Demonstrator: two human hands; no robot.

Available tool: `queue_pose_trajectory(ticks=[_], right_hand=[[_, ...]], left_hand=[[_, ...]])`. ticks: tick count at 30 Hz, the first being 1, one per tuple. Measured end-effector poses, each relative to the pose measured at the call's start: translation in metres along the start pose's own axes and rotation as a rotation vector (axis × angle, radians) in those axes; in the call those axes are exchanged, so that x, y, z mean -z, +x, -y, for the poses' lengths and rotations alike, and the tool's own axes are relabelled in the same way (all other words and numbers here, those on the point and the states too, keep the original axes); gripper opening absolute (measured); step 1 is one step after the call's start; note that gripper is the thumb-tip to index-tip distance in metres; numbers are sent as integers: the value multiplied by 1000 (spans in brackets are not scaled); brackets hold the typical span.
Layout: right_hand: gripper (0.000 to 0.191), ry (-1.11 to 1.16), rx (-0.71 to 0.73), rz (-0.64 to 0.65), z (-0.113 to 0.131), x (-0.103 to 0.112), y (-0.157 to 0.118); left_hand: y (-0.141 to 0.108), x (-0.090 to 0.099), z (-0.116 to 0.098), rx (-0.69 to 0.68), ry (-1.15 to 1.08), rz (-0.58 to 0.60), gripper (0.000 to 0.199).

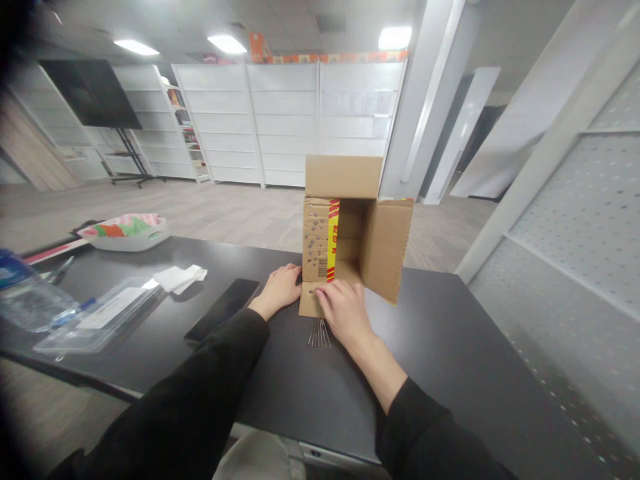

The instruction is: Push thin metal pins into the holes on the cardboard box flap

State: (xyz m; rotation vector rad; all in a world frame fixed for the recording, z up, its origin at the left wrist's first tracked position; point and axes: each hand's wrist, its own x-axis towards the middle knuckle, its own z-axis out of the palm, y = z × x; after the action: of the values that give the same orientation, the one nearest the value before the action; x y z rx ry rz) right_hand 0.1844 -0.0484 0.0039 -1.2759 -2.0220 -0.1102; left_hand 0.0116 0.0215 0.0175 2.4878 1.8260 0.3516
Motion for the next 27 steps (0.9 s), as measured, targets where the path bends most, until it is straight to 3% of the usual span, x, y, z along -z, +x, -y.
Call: queue_pose_trajectory(ticks=[27], right_hand=[[18, -136, -16, 29, -3, -2, 2]], left_hand=[[0, 0, -1, 12, -12, 13, 34]])
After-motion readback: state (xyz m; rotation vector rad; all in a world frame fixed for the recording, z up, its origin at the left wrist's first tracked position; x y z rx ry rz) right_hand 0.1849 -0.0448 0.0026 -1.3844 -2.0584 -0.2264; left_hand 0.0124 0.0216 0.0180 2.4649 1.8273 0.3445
